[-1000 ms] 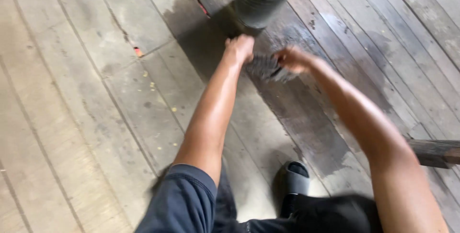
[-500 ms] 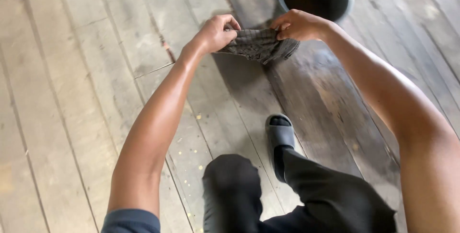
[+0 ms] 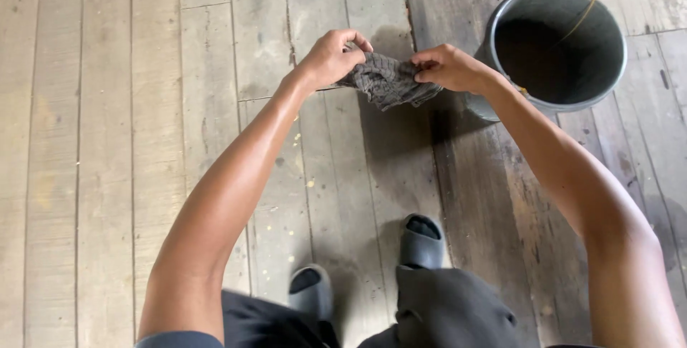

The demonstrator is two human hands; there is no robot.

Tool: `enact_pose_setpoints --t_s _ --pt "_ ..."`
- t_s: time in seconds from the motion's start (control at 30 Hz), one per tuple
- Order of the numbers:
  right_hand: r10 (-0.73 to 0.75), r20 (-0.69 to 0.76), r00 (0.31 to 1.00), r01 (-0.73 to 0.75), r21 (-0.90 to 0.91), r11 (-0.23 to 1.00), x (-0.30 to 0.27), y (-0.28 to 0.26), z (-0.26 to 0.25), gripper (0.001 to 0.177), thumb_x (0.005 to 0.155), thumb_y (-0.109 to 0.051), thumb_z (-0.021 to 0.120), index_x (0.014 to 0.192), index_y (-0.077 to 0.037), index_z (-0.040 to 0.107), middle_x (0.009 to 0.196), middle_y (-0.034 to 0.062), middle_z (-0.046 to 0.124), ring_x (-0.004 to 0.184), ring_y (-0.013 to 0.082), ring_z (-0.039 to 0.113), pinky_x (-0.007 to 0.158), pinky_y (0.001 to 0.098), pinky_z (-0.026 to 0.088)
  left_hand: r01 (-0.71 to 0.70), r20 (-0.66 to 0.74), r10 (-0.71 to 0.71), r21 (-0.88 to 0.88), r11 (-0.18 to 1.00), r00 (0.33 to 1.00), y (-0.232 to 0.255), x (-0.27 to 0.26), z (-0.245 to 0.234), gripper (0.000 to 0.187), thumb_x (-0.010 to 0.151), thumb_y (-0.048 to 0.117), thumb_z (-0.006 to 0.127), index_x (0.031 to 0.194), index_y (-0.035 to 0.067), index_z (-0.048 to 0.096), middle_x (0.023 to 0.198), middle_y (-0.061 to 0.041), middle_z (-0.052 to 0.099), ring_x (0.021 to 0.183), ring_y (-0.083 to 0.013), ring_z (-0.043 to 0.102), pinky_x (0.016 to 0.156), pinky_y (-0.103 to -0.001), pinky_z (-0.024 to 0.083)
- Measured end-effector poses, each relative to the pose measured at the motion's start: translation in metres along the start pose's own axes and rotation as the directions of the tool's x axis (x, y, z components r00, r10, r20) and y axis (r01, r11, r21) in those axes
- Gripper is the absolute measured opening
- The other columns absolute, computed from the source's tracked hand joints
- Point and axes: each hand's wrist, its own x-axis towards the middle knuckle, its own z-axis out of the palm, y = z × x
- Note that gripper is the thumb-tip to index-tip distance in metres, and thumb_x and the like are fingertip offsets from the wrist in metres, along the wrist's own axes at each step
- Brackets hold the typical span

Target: The person wrings a cloth in a bucket of water and wipes a wooden floor. They repeatedly dip the cloth into the bucket, wring it out, and wipe a section of the floor near a black object.

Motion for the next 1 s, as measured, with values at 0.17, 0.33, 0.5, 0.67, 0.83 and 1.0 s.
enact_pose_setpoints --t_s 0.17,0.33,0.5,0.67,0.83,1.0 --pt "-0.11 -0.144 0.983 0.115 0.024 0.993 -0.049 0.028 -0.069 0.032 0.095 -0.009 0.069 0.126 -0.002 0.069 0.107 0.0082 0.072 0.095 0.0155 0.063 0.083 0.0307 0.048 -0.057 0.002 0.057 -0.006 0.998 0.998 0.032 0.052 0.028 0.013 0.091 0.016 0.058 0.098 0.019 0.068 0.108 0.001 0.069 0.094 -0.0128 0.062 0.081 -0.031 0.049" --pt "-0.175 -0.307 0.936 0.184 0.002 0.983 -0.104 0.068 -0.146 0.021 0.099 -0.009 0.07 0.12 -0.006 0.073 0.102 0.0036 0.072 0.092 0.0103 0.061 0.083 0.025 0.048 -0.196 0.041 0.197 -0.029 0.98 0.98 0.081 0.111 0.073 0.014 0.092 0.016 0.057 0.101 0.015 0.067 0.108 0.0 0.07 0.091 -0.0136 0.062 0.081 -0.033 0.049" --pt "-0.058 -0.424 0.904 0.03 -0.071 0.997 -0.142 0.126 -0.188 0.014 0.105 -0.008 0.069 0.118 -0.008 0.075 0.085 0.0009 0.067 0.066 0.0077 0.044 0.057 0.0271 0.032 -0.405 0.092 0.4 0.046 0.913 0.912 0.126 0.178 0.141 0.013 0.096 0.02 0.058 0.104 0.016 0.068 0.112 -0.005 0.071 0.1 -0.0227 0.066 0.08 -0.039 0.049" --pt "0.195 -0.512 0.837 -0.31 -0.149 0.939 -0.122 0.181 -0.188 0.027 0.099 -0.006 0.061 0.123 -0.009 0.074 0.109 0.0163 0.072 0.079 0.0268 0.065 0.061 0.035 0.052 -0.301 0.086 0.289 0.323 0.897 0.953 0.141 0.228 0.203 0.023 0.095 0.032 0.058 0.107 0.015 0.067 0.115 -0.01 0.071 0.108 -0.0306 0.065 0.088 -0.047 0.051" --pt "0.403 -0.431 0.807 -0.541 -0.269 0.797 -0.099 0.165 -0.17 0.041 0.1 -0.005 0.053 0.133 -0.022 0.07 0.117 0.0084 0.075 0.086 0.0328 0.071 0.073 0.0406 0.058 -0.426 0.013 0.455 0.377 0.822 0.89 0.121 0.26 0.264 0.025 0.095 0.031 0.059 0.106 0.011 0.067 0.103 -0.018 0.073 0.095 -0.0404 0.069 0.079 -0.053 0.052" --pt "0.345 -0.412 0.843 -0.527 -0.511 0.679 -0.037 0.293 -0.115 0.038 0.078 -0.027 0.068 0.115 -0.032 0.075 0.102 0.0069 0.075 0.098 0.0326 0.075 0.083 0.0438 0.063 -0.476 0.408 0.274 0.563 0.675 0.871 0.078 0.286 0.311 0.023 0.088 0.017 0.057 0.101 0.017 0.076 0.104 -0.013 0.076 0.107 -0.0402 0.071 0.091 -0.057 0.057"
